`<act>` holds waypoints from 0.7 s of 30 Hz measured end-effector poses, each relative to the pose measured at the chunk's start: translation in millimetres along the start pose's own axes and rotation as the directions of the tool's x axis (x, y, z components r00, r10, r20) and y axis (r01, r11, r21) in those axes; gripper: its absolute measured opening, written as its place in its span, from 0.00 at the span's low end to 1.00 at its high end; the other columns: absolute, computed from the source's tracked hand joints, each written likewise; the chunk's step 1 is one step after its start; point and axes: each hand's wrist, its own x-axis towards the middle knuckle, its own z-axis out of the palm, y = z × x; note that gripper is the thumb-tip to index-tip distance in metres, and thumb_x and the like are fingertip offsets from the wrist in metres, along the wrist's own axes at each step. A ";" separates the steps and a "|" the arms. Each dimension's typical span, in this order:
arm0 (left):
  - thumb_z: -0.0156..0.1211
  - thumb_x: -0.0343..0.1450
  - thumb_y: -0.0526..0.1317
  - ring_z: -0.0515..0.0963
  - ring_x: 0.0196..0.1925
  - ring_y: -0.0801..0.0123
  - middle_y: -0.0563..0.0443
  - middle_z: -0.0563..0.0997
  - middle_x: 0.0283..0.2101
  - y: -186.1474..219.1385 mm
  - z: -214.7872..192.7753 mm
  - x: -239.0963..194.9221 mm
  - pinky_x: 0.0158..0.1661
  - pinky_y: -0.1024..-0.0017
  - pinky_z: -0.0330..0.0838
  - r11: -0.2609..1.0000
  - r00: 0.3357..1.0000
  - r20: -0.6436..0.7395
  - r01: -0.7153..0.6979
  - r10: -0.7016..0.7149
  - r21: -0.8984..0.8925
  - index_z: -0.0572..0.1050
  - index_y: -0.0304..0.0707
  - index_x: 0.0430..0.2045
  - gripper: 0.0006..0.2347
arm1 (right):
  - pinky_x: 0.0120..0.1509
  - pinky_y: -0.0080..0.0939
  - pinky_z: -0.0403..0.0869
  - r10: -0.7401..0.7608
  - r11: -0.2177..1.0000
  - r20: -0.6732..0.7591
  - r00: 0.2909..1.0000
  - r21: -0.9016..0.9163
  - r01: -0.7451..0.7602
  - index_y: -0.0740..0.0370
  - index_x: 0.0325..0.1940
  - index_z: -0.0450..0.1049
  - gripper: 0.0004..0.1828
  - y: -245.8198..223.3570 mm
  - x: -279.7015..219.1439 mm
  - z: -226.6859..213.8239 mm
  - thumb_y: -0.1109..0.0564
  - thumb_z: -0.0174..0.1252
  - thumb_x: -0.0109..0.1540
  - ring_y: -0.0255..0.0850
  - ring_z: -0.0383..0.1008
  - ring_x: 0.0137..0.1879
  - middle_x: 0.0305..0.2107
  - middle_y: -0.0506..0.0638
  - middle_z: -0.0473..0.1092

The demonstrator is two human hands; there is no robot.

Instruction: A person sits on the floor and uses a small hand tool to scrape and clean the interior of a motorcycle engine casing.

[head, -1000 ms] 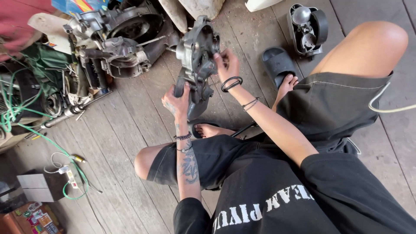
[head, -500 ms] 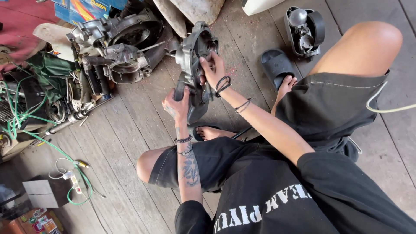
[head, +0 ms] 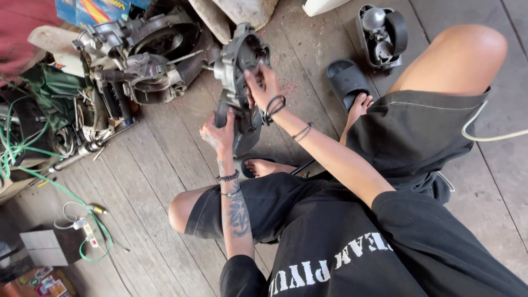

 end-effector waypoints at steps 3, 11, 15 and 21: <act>0.72 0.61 0.56 0.76 0.16 0.43 0.40 0.66 0.08 8.3 -3.2 -1.6 0.20 0.62 0.68 0.999 1.000 0.002 0.021 -0.021 -0.025 0.65 0.40 0.08 0.24 | 0.09 0.39 0.68 0.043 0.999 -0.091 0.995 0.036 -0.040 0.65 0.36 0.62 0.10 4.2 -0.3 7.4 0.58 0.50 0.69 0.44 0.70 0.11 0.12 0.54 0.68; 0.71 0.62 0.59 0.75 0.13 0.51 0.45 0.65 0.07 0.1 6.4 -5.1 0.21 0.67 0.68 1.000 0.999 -0.027 0.025 -0.025 -0.011 0.63 0.46 0.07 0.25 | 0.07 0.38 0.68 0.059 0.998 -0.240 0.969 0.023 -0.055 0.65 0.34 0.63 0.10 21.8 16.6 21.7 0.58 0.54 0.67 0.43 0.69 0.09 0.12 0.54 0.67; 0.70 0.61 0.59 0.76 0.15 0.45 0.42 0.65 0.08 -9.4 5.6 -6.1 0.21 0.62 0.70 1.000 0.998 -0.050 0.025 -0.025 0.004 0.64 0.44 0.07 0.25 | 0.06 0.36 0.67 0.082 0.990 -0.045 0.996 -0.111 -0.087 0.65 0.32 0.66 0.10 8.7 -11.4 8.4 0.59 0.57 0.66 0.41 0.69 0.09 0.12 0.53 0.68; 0.70 0.62 0.56 0.76 0.12 0.53 0.46 0.65 0.06 -4.2 4.1 2.3 0.19 0.68 0.68 0.999 0.995 -0.090 0.030 -0.031 -0.012 0.63 0.44 0.06 0.24 | 0.08 0.36 0.67 0.037 0.998 -0.150 0.988 -0.053 -0.046 0.65 0.31 0.65 0.10 23.4 -6.7 25.4 0.58 0.56 0.65 0.43 0.69 0.09 0.11 0.54 0.67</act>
